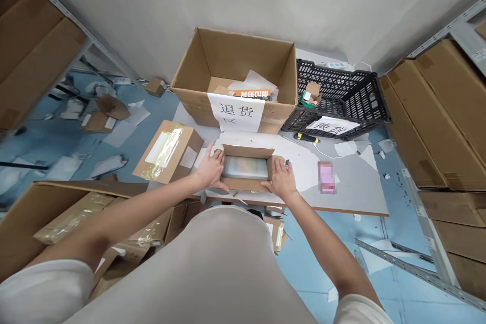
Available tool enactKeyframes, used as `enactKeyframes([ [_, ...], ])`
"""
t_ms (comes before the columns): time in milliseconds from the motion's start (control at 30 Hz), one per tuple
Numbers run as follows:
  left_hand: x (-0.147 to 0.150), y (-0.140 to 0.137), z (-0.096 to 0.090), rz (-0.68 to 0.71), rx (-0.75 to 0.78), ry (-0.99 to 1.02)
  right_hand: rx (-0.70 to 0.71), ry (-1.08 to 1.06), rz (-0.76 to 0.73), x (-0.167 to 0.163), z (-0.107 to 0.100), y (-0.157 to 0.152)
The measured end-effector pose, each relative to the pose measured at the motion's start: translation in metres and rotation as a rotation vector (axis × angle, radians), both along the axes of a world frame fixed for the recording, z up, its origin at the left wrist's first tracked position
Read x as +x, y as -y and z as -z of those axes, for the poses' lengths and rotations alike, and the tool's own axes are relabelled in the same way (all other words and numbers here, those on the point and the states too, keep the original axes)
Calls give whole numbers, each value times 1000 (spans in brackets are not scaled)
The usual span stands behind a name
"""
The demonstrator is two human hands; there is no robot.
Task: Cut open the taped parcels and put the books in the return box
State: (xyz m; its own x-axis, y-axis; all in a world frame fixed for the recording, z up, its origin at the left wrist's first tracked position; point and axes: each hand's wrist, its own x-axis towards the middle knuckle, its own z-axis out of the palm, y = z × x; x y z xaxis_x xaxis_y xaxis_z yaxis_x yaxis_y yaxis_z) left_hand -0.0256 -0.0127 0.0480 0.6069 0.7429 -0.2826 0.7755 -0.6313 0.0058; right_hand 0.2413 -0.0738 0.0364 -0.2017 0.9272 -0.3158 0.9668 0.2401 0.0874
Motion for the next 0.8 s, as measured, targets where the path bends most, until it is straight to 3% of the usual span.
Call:
enactKeyframes([
  [167, -15, 12, 37, -189, -73, 71, -166, -173, 128, 16, 31, 3],
  [267, -12, 17, 49, -264, -100, 137, -109, -157, 176, 8, 20, 1],
  [367, -6, 22, 47, -310, -94, 159, 85, -163, 144, -17, -3, -4],
  [433, -2, 25, 42, -327, -92, 155, 87, -211, 126, -40, -10, -16],
  [600, 6, 29, 35, -355, -87, 140, -410, -54, 525, -81, 14, -67],
  [700, 9, 29, 36, -373, -108, 146, -502, -14, 578, -85, 35, -87],
  [800, 10, 27, 37, -382, -116, 158, -522, -115, 660, -80, 46, -93],
])
